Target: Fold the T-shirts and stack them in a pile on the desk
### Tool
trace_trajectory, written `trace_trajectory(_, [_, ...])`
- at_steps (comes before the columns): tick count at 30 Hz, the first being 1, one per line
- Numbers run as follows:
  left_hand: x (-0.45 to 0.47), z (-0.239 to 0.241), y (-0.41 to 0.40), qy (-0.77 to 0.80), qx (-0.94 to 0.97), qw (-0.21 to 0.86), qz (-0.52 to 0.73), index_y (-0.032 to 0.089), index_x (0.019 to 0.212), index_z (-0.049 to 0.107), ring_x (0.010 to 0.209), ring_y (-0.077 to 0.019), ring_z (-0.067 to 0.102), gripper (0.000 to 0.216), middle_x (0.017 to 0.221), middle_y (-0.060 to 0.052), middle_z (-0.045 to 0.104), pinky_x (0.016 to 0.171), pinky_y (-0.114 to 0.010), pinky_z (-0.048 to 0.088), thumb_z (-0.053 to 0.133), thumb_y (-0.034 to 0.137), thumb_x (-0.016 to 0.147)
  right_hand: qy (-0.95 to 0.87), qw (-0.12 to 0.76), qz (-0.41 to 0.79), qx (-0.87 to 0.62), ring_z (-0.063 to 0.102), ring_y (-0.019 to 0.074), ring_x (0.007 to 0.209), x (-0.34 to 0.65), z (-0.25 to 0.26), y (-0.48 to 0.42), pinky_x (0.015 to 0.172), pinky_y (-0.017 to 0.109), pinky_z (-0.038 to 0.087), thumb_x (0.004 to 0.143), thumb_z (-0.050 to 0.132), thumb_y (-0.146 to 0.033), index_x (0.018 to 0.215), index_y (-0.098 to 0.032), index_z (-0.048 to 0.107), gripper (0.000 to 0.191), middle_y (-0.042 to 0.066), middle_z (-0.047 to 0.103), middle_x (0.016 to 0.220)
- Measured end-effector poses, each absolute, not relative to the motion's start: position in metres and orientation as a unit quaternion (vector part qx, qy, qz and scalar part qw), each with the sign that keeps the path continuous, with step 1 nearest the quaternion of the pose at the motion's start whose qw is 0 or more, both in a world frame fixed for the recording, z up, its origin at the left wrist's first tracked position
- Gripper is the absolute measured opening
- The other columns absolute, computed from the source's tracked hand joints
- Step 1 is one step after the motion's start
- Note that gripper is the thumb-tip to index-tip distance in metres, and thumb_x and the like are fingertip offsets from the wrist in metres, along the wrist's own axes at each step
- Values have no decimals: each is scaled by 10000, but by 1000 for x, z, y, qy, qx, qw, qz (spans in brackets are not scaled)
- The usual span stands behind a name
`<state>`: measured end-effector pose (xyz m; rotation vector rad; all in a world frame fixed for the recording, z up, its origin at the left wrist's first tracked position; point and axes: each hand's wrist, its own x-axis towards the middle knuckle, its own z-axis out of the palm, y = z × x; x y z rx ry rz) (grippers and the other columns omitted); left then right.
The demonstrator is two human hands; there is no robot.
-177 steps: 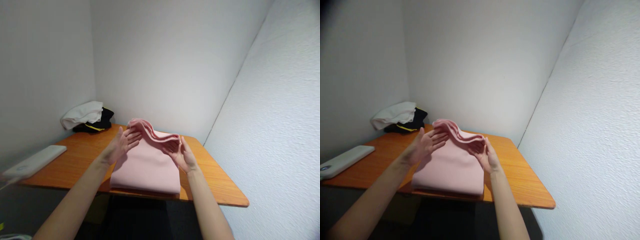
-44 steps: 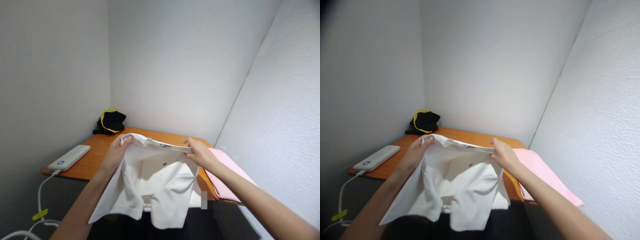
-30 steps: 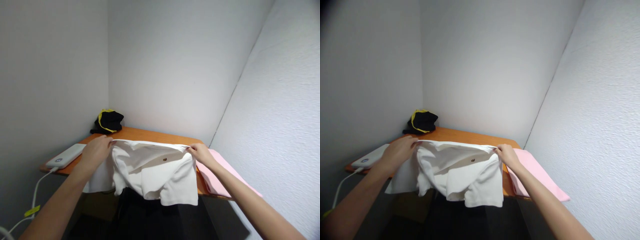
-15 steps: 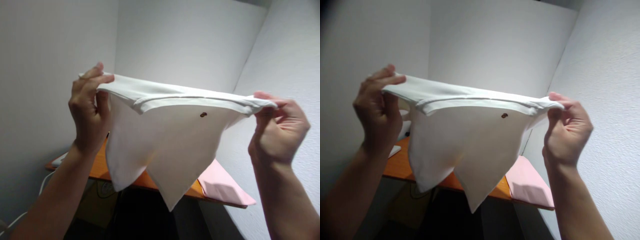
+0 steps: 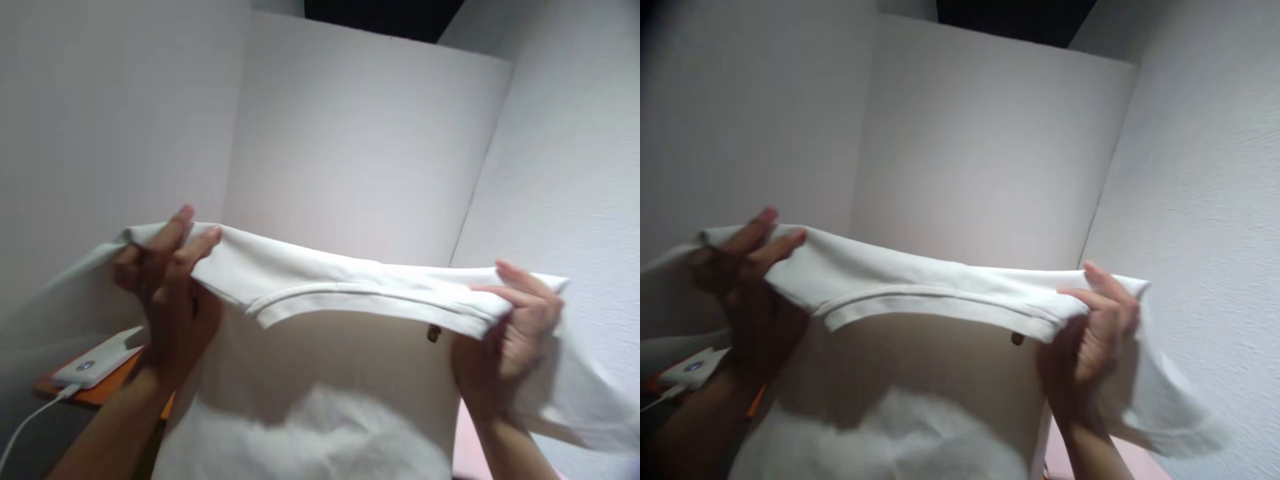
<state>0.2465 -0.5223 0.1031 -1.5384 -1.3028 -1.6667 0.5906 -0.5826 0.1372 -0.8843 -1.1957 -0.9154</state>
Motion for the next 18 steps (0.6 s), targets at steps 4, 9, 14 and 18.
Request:
trace_trajectory(4, [267, 73, -421, -525, -651, 211, -506, 225, 1315, 529, 1339, -310, 377, 408, 1501, -56, 398, 1113, -503, 270, 364, 240, 943, -614, 514, -273, -533, 437, 277, 1261, 618, 91, -458, 1077, 496, 307, 938, 346, -254, 1087, -184, 577, 284, 128, 535, 1268])
trace_trajectory(9, [269, -5, -315, -570, -758, 49, -313, 26, 1485, 231, 1371, -331, 365, 681, 1558, -256, 188, 1068, -444, 362, 431, 273, 882, -649, 212, -61, -728, 325, 321, 1375, 636, -9, -361, 1091, 408, 300, 883, 494, -252, 1449, -48, 323, 625, 245, 282, 1499])
trace_trajectory(14, [263, -74, -282, -564, -807, -31, -170, 182, 1382, 494, 1381, -283, 381, 556, 1484, -139, 433, 1116, -456, 298, 417, 439, 895, -680, 129, 0, -721, 321, 326, 1386, 655, -88, -350, 1122, 424, 246, 944, 442, -399, 1421, -115, 435, 555, 188, 390, 1477])
trace_trajectory(18, [261, -96, -271, -620, -776, -71, -87, 249, 1449, 422, 1415, -425, 249, 723, 1549, -176, 274, 1059, -678, 214, 385, 662, 856, -660, 49, 13, -750, 175, 396, 1431, 679, -115, -344, 1122, 535, 177, 934, 325, -635, 1501, -194, 317, 718, 171, 236, 1561])
